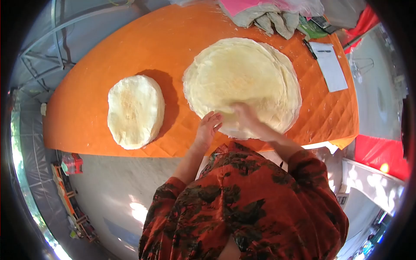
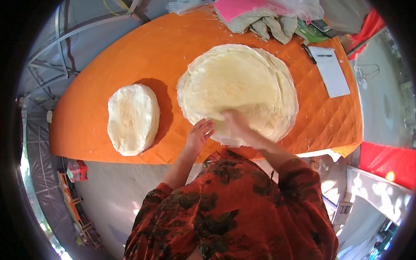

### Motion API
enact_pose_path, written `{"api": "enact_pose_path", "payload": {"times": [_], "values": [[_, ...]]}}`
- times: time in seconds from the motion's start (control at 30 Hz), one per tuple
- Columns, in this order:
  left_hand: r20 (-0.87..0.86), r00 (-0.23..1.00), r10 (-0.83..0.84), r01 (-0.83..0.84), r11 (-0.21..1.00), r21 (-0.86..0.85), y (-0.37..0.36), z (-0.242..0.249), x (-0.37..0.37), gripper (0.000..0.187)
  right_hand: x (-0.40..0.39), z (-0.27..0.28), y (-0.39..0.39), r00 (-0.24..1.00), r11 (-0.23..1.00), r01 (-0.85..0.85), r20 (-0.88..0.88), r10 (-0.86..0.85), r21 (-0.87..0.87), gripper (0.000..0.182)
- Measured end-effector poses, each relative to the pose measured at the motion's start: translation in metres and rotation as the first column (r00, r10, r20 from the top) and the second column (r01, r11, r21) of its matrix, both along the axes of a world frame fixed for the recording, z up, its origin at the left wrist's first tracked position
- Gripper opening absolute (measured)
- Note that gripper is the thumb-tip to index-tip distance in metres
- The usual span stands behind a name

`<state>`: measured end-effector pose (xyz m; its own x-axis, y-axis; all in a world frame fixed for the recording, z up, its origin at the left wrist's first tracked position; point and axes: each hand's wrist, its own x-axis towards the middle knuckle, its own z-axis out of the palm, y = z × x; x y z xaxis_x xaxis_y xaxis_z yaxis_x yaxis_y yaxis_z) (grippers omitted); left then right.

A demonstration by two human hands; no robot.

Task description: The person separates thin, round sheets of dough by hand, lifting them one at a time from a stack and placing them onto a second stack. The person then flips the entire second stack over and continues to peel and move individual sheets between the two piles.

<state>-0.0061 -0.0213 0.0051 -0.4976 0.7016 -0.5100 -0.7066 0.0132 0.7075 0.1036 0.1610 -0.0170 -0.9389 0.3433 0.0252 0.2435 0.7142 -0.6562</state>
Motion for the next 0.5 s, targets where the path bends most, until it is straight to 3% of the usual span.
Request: {"api": "enact_pose_path", "payload": {"times": [0.03,0.07,0.1,0.13,0.17,0.23,0.3,0.33,0.4,0.43,0.47,0.5], "values": [[-0.007,1.000,0.012,-0.012,1.000,-0.006,0.001,-0.005,0.001,0.054,-0.022,-0.017,0.041,0.981,0.978,0.010,0.191,0.031,-0.209,0.019],[-0.014,1.000,0.019,-0.019,1.000,-0.015,0.002,-0.011,0.002,0.055,-0.043,-0.023,0.075,0.967,0.806,0.118,-0.117,-0.225,-0.580,0.011],[-0.022,1.000,0.021,-0.022,0.999,-0.025,0.000,-0.014,0.002,0.056,-0.059,-0.055,0.158,0.961,0.759,0.221,0.003,-0.277,-0.612,0.018],[-0.118,0.993,0.029,-0.042,0.993,-0.113,-0.001,-0.014,0.002,0.055,-0.067,0.069,0.161,0.968,0.883,0.242,0.038,-0.248,-0.402,0.021],[-0.214,0.976,0.027,-0.069,0.979,-0.192,0.002,-0.014,0.000,0.054,-0.065,0.160,0.148,0.984,0.952,0.141,-0.064,-0.164,-0.271,0.024],[-0.485,0.874,0.031,-0.200,0.933,-0.300,0.005,-0.022,-0.014,0.051,-0.068,0.223,0.148,0.978,0.986,0.090,-0.176,-0.114,-0.137,0.024],[-0.764,0.644,0.035,-0.415,0.855,-0.311,0.002,-0.048,-0.026,0.046,-0.067,0.230,0.129,0.994,0.995,0.100,-0.051,-0.100,0.006,0.022],[-0.736,0.676,0.038,-0.390,0.866,-0.313,0.002,-0.051,-0.031,0.047,-0.065,0.229,0.115,0.995,0.992,0.095,0.009,-0.096,0.084,0.024],[-0.678,0.734,0.043,-0.343,0.885,-0.314,0.000,-0.055,-0.040,0.048,-0.052,0.178,0.077,0.992,0.966,0.075,-0.113,-0.048,0.249,0.028],[-0.629,0.770,0.104,-0.355,0.889,-0.288,0.002,-0.057,-0.044,0.048,-0.048,0.145,0.062,0.982,0.966,0.057,-0.191,-0.008,0.253,0.031],[-0.575,0.802,0.159,-0.368,0.890,-0.267,0.002,-0.059,-0.047,0.048,-0.043,0.118,0.043,0.996,0.972,0.084,-0.015,-0.082,0.218,0.030],[-0.518,0.830,0.206,-0.379,0.891,-0.252,0.000,-0.061,-0.049,0.048,-0.040,0.104,0.022,0.998,0.969,0.053,0.021,-0.060,0.240,0.031]]}}
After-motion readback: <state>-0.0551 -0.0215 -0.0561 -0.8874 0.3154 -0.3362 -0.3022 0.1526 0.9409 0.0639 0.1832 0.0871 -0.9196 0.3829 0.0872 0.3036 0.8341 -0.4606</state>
